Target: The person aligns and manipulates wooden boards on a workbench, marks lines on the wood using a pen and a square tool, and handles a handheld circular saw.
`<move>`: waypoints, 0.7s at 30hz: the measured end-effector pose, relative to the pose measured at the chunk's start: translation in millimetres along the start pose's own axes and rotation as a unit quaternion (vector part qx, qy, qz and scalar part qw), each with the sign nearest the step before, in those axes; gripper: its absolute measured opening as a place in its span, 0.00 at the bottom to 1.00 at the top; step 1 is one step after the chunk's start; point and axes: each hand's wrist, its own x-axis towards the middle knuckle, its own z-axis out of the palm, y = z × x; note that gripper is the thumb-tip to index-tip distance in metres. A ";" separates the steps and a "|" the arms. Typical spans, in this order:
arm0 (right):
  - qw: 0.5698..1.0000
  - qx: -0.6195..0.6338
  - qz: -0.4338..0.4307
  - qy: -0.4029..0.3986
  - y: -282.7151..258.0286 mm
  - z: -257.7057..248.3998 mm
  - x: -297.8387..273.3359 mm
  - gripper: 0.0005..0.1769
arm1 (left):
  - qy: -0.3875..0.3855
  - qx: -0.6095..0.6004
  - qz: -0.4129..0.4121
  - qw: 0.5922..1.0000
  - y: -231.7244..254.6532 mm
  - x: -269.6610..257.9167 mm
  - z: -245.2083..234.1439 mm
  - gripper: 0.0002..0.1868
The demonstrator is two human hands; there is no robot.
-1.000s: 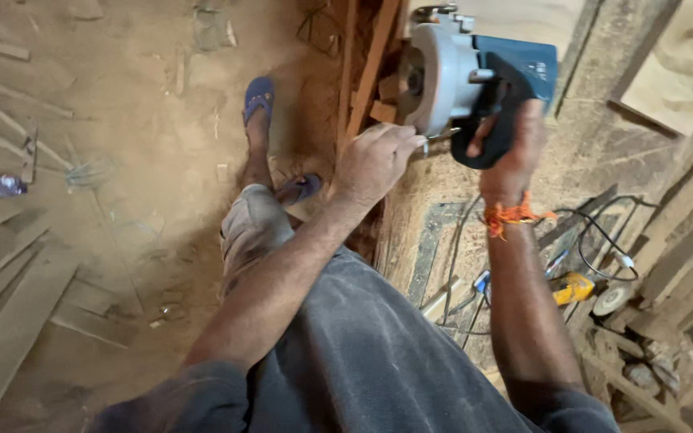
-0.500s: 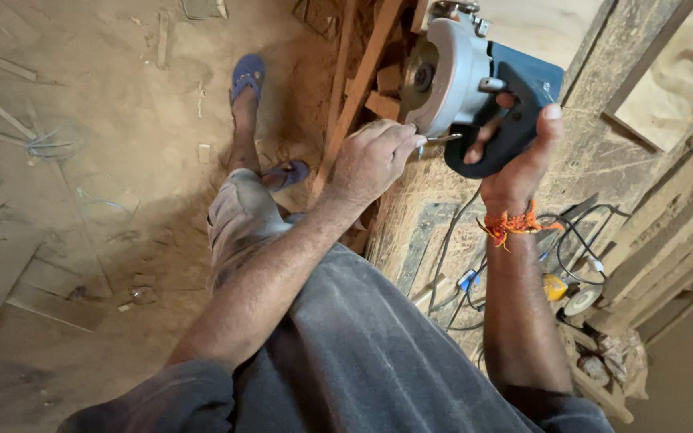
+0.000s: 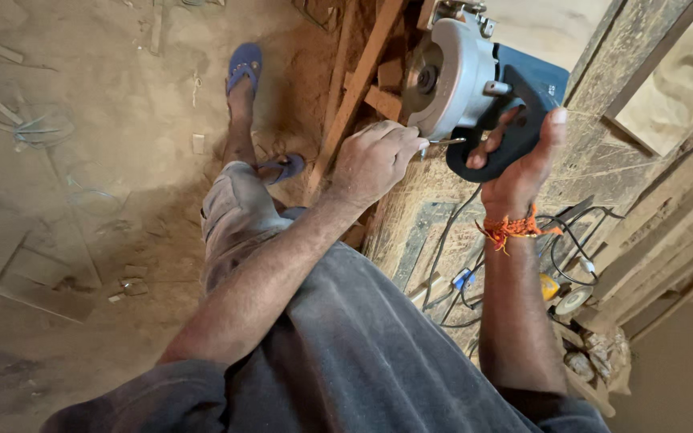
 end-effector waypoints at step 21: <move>0.999 -0.017 -0.017 0.045 2.6 6.4 9.9 0.39 | 0.007 0.018 -0.004 1.000 -6.7 6.2 5.4 0.12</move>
